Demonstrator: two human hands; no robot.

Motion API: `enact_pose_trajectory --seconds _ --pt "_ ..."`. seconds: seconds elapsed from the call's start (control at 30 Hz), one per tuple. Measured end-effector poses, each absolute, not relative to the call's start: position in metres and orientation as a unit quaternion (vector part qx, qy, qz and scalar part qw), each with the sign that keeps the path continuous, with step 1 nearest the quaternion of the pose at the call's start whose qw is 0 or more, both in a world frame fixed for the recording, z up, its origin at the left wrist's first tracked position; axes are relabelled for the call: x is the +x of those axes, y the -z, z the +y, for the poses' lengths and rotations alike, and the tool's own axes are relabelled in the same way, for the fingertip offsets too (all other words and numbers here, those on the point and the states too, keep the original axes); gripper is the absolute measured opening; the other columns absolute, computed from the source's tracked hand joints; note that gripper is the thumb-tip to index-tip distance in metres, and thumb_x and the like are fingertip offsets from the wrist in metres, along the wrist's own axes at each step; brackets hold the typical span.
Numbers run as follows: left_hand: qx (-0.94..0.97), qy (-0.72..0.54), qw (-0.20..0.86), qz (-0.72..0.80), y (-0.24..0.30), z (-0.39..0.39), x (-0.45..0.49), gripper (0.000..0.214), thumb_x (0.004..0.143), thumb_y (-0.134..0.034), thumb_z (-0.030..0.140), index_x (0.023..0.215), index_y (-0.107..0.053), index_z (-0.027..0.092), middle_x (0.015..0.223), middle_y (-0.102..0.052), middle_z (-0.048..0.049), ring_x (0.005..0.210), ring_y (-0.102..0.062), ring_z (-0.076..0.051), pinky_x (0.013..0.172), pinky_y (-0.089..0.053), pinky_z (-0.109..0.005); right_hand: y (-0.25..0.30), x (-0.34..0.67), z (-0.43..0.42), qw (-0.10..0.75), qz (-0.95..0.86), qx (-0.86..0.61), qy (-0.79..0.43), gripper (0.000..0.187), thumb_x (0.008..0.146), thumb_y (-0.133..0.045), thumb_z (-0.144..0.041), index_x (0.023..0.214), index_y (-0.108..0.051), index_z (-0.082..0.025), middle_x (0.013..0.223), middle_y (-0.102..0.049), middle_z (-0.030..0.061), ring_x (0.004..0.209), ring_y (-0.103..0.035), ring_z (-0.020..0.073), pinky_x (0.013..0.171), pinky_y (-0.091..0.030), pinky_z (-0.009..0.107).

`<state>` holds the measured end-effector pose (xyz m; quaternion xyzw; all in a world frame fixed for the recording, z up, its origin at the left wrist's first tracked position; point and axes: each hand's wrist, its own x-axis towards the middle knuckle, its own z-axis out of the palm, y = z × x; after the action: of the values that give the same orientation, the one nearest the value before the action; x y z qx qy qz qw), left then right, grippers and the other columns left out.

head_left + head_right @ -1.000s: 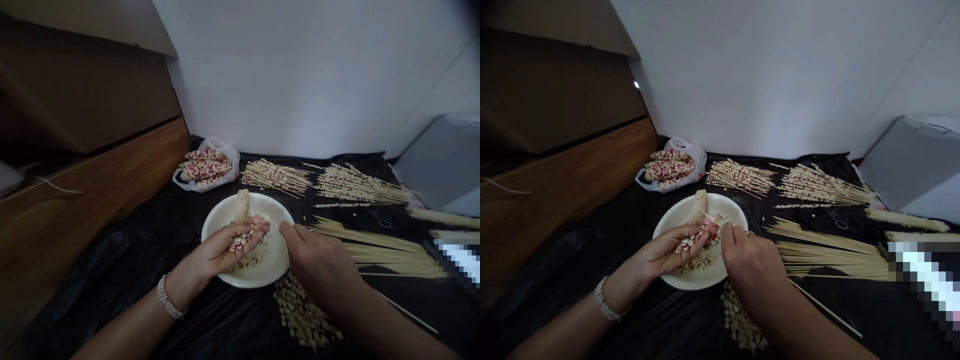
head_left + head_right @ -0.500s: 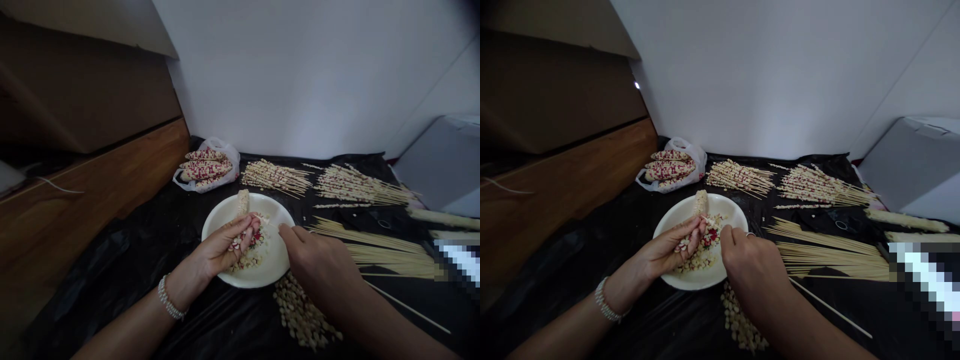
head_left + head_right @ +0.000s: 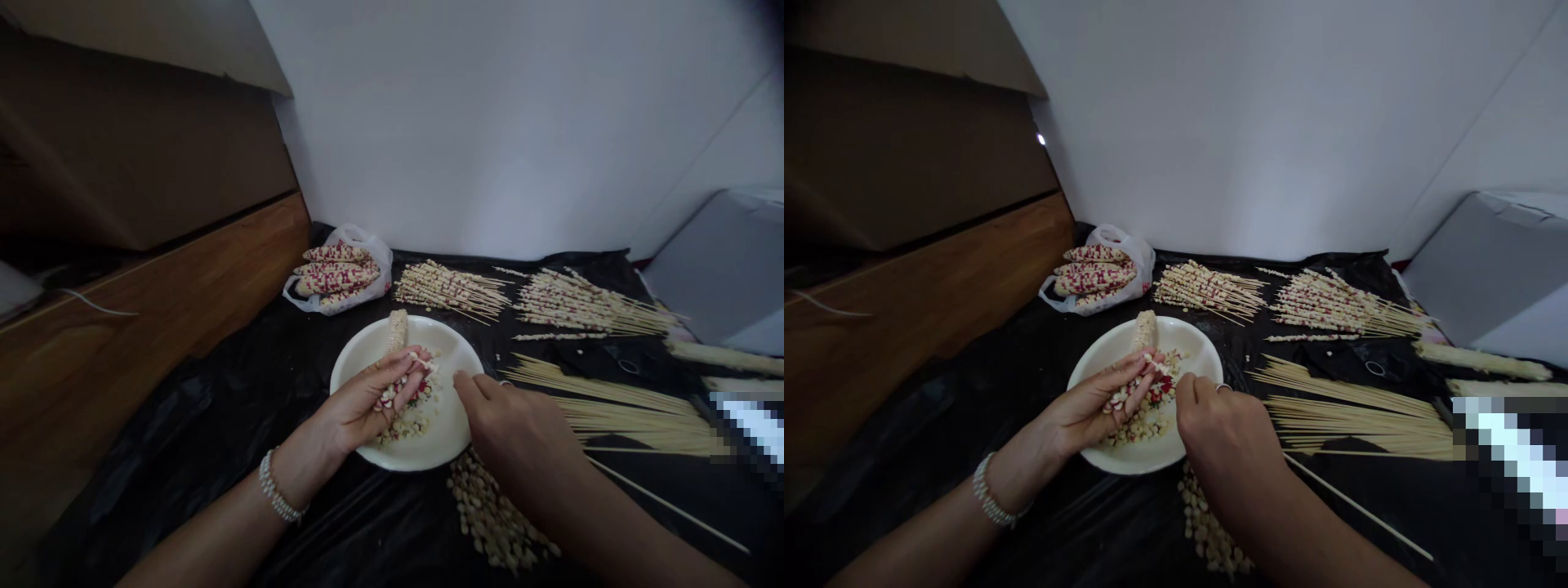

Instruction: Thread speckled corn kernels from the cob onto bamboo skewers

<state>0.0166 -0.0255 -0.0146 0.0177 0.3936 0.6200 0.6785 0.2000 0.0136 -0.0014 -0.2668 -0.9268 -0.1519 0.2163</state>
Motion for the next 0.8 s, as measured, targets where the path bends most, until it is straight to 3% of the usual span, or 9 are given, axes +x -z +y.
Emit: enact_pose_trajectory --seconds 0.53,0.8 --pt "0.022 -0.621 0.683 0.383 0.0134 -0.0272 0.0159 0.018 0.077 -0.065 0.001 0.091 -0.070 0.011 0.091 -0.074 -0.0084 0.089 -0.070 -0.016 0.075 -0.057 -0.017 0.0014 0.2008 0.0117 0.200 -0.928 -0.280 0.141 0.017 0.070 -0.048 -0.003 0.079 -0.056 -0.015 0.062 -0.058 0.0007 0.043 -0.049 0.0117 0.045 -0.015 0.027" --pt "0.008 -0.619 0.688 0.379 0.0137 -0.0256 0.0173 0.016 0.077 -0.065 0.001 0.090 -0.069 0.009 0.091 -0.073 -0.0099 0.087 -0.071 -0.016 0.074 -0.057 -0.018 0.0042 0.1971 0.0100 0.206 -0.927 -0.273 0.157 0.021 0.065 -0.051 0.000 0.079 -0.054 -0.015 0.062 -0.056 -0.0002 0.044 -0.050 0.0121 0.045 -0.018 0.027"
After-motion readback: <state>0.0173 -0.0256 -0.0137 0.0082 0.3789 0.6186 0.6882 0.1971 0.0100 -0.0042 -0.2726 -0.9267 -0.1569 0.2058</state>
